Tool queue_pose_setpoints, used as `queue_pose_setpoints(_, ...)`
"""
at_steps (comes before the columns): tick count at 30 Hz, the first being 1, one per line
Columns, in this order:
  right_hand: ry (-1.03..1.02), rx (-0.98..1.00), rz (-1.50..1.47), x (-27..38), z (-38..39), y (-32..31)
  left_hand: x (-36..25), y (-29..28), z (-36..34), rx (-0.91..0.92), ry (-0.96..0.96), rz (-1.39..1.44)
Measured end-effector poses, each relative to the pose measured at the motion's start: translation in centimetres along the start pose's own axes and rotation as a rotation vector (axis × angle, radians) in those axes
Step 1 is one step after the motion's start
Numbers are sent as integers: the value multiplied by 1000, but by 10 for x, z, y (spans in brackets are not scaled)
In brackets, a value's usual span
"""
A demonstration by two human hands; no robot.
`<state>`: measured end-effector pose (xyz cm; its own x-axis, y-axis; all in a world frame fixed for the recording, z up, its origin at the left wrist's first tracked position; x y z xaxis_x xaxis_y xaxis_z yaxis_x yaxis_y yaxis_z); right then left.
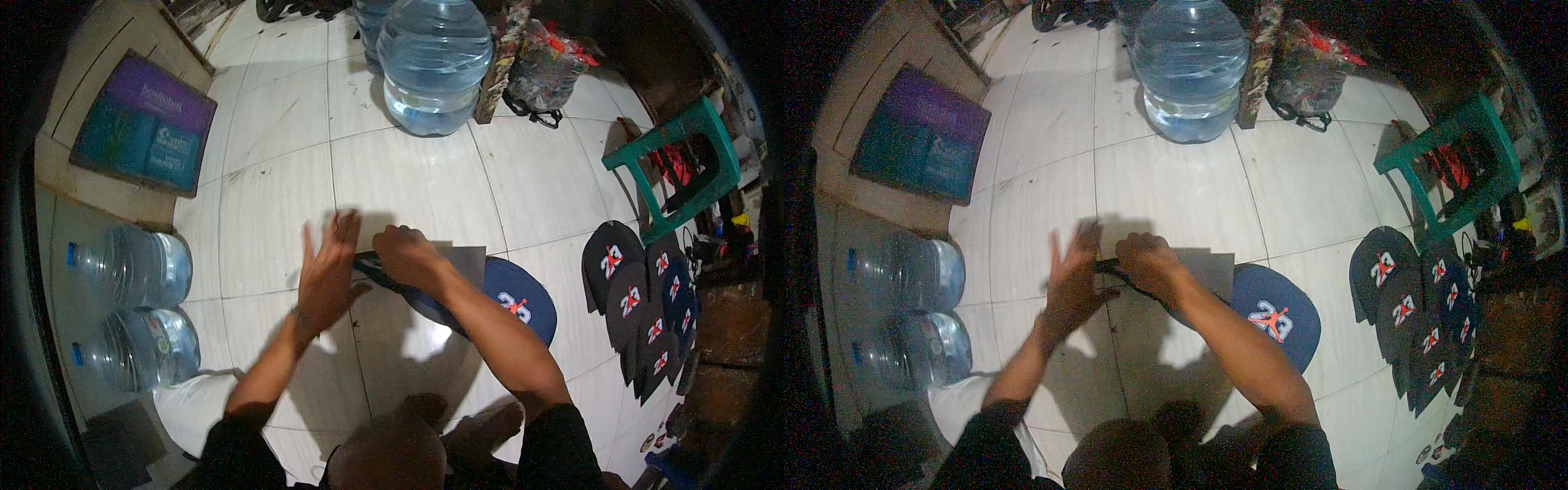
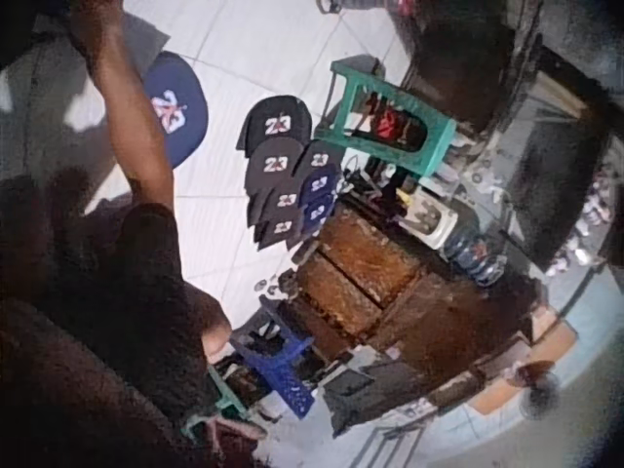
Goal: The person operates a manual screen printing press to apply a design onto a dark blue baseball cap. After printing, the person sits on the floor and organizes a large batch of finished caps, stacking them by color and smoothing the printed logos.
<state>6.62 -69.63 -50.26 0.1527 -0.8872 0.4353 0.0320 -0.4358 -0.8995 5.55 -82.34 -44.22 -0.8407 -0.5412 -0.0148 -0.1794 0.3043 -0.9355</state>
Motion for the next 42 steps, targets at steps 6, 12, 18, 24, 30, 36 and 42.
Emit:
queue_pose_setpoints(6,92,35,52,18,9,-25,53,38,15,327,20,123)
queue_pose_setpoints(12,125,16,225,33,36,-35,69,-5,17,357,-55,164)
queue_pose_setpoints(18,40,-7,286,43,28,-23,78,17,59,191,-94,76)
queue_pose_setpoints(24,26,12,307,28,35,-19,87,10,41,454,-257,214)
queue_pose_setpoints(30,49,63,104,16,17,-14,110,21,34,380,-106,246)
queue_pose_setpoints(36,175,12,-616,-11,29,4,95,-28,-27,52,144,-71)
queue_pose_setpoints(42,802,95,-1186,-9,114,129,70,41,89,-59,-375,451)
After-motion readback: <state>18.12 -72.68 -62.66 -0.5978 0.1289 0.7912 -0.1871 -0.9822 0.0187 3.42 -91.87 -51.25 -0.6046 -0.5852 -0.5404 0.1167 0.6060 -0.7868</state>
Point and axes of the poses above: each hand's wrist, its own z-axis away from the middle knuckle, its own y-axis out of the palm, x = y × z, the point moved 5 cm from there along -z, towards the middle knuckle, and after that the axes turned 4 degrees about -x, right-handed, at the moved point
